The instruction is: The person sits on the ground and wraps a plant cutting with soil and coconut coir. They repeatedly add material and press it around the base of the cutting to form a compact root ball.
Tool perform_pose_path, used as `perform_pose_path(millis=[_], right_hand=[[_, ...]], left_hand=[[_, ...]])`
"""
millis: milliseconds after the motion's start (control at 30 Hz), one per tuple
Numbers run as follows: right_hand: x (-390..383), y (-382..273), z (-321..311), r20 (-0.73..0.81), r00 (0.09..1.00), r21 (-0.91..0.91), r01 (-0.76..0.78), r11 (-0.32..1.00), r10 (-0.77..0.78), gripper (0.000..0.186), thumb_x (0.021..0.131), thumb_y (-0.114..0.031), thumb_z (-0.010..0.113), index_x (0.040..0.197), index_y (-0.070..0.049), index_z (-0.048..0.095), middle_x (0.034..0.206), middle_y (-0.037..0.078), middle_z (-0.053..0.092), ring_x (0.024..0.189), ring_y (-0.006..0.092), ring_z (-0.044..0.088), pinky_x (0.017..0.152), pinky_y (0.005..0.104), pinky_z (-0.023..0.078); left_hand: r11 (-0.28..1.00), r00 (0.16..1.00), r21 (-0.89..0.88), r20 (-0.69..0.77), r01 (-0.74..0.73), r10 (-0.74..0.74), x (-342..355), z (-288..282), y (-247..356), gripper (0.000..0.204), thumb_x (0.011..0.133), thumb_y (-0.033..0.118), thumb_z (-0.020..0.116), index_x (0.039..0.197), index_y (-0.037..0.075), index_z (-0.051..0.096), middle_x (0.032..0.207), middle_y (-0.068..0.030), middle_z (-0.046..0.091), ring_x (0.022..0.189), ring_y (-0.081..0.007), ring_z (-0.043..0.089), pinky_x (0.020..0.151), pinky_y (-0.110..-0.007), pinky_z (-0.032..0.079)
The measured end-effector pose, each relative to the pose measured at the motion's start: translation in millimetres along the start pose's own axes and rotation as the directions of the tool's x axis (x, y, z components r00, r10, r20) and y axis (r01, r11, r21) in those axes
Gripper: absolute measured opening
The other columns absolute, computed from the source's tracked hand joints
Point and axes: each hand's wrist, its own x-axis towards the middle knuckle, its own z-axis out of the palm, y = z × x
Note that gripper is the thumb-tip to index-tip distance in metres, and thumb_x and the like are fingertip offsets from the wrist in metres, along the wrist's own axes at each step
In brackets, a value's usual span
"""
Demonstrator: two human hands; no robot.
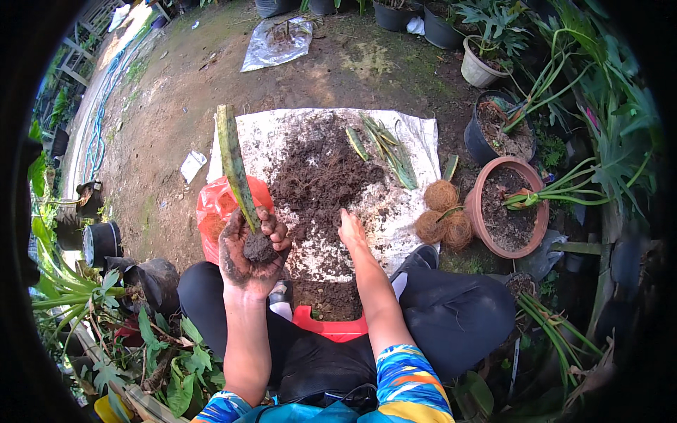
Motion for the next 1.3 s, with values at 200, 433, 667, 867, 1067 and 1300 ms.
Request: perform_pose_path(millis=[200,433,667,867,1067,1300], right_hand=[[14.5,6.3,-49.5,-0.147,0.944,0.103,-0.281,0.954,0.295,0.082,0.082,-0.071,0.055,0.097,0.009,0.068,0.099,0.031,0.067,0.095,0.0448,0.066,0.085,0.0495,0.051],[39.6,20.6,-38.9,-0.097,0.970,0.339,-0.178,0.924,0.222,0.041,0.082,-0.030,0.075,0.105,0.002,0.066,0.106,0.026,0.068,0.105,0.0379,0.065,0.091,0.0450,0.050],[44.1,2.9,-34.8,-0.277,0.947,0.065,-0.151,0.986,0.163,0.030,0.078,-0.020,0.078,0.095,0.002,0.069,0.087,0.021,0.071,0.080,0.0321,0.071,0.065,0.0435,0.060],[15.7,-63.5,-31.1,-0.314,0.949,-0.272,-0.064,0.960,-0.026,0.079,0.068,-0.010,0.080,0.139,-0.012,0.044,0.147,0.015,0.036,0.143,0.0303,0.026,0.115,0.0586,0.022],[-3.7,-102.0,61.1,0.268,0.919,-0.155,0.337,0.929,-0.289,0.053,0.086,-0.025,0.063,0.135,-0.011,0.053,0.152,0.015,0.034,0.143,0.0330,0.029,0.114,0.0418,0.036],[13.3,-92.6,109.6,0.252,0.898,-0.240,0.420,0.875,-0.362,0.024,0.088,-0.016,0.050,0.103,-0.010,0.067,0.112,0.016,0.062,0.113,0.0317,0.059,0.089,0.0422,0.053]], left_hand=[[0.998,0.995,-0.052,0.099,0.025,-0.020,-2.5,6.5,-1.4,0.038,0.102,0.032,0.036,0.093,0.001,0.057,0.075,-0.0093,0.054,0.070,-0.0248,0.052,0.065,-0.034,0.044],[0.997,0.993,-0.067,0.114,-0.022,0.030,-13.8,-1.8,13.1,0.040,0.101,0.035,0.038,0.095,0.000,0.058,0.076,-0.0092,0.053,0.072,-0.0243,0.049,0.066,-0.034,0.043],[0.989,0.986,-0.036,0.080,-0.142,0.145,-26.6,-19.4,33.7,0.032,0.100,0.029,0.040,0.094,0.001,0.053,0.076,-0.0081,0.050,0.072,-0.0216,0.051,0.063,-0.031,0.045],[0.974,0.972,-0.038,0.067,-0.223,0.225,-38.7,-37.2,50.8,0.033,0.100,0.031,0.041,0.097,0.000,0.053,0.078,-0.0081,0.050,0.073,-0.0215,0.050,0.064,-0.032,0.045],[0.975,0.978,-0.076,0.008,-0.208,0.210,-46.8,-42.7,58.9,0.041,0.101,0.036,0.038,0.095,0.000,0.057,0.075,-0.0093,0.054,0.072,-0.0254,0.053,0.066,-0.035,0.044],[0.964,0.968,-0.105,-0.084,-0.244,0.236,-48.1,-49.6,65.8,0.043,0.101,0.037,0.038,0.092,0.000,0.058,0.074,-0.0097,0.054,0.072,-0.0257,0.054,0.066,-0.036,0.044]])
